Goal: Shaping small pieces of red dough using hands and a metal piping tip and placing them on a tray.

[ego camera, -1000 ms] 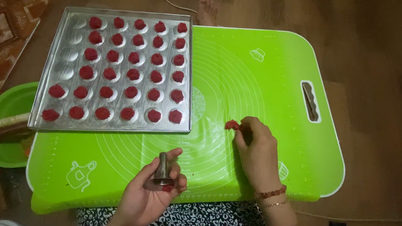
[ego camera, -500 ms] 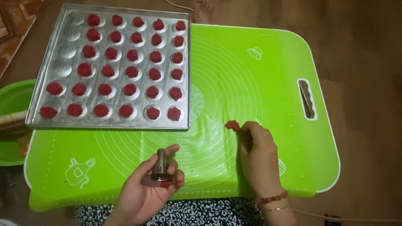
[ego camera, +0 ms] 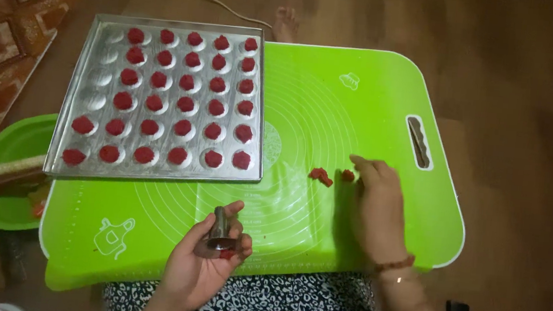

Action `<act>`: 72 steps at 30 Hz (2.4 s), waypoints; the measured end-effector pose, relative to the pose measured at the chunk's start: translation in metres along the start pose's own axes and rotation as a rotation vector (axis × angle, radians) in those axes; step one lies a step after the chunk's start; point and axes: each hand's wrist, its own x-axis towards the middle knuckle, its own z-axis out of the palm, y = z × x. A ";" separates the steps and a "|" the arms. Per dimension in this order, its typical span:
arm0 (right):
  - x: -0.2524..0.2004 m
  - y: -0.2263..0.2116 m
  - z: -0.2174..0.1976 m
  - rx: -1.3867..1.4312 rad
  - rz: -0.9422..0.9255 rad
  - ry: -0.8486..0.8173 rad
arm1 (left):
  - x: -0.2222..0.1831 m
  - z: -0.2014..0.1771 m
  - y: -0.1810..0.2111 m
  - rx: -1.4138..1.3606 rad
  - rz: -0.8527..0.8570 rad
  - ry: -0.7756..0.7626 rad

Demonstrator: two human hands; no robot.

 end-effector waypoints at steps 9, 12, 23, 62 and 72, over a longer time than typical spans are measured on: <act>0.001 -0.043 0.042 0.060 0.341 -0.067 | 0.001 0.003 -0.001 0.008 -0.026 0.043; 0.000 -0.038 0.046 0.122 0.304 0.021 | 0.002 0.000 0.000 0.010 -0.012 0.024; -0.014 -0.013 0.047 0.283 0.247 0.114 | 0.002 -0.002 -0.001 -0.021 -0.023 -0.024; 0.035 0.030 0.016 0.158 0.136 -0.487 | 0.001 -0.004 0.003 -0.007 -0.053 -0.061; 0.028 0.040 0.024 0.071 -0.196 -0.268 | 0.004 0.002 0.001 0.038 -0.050 -0.003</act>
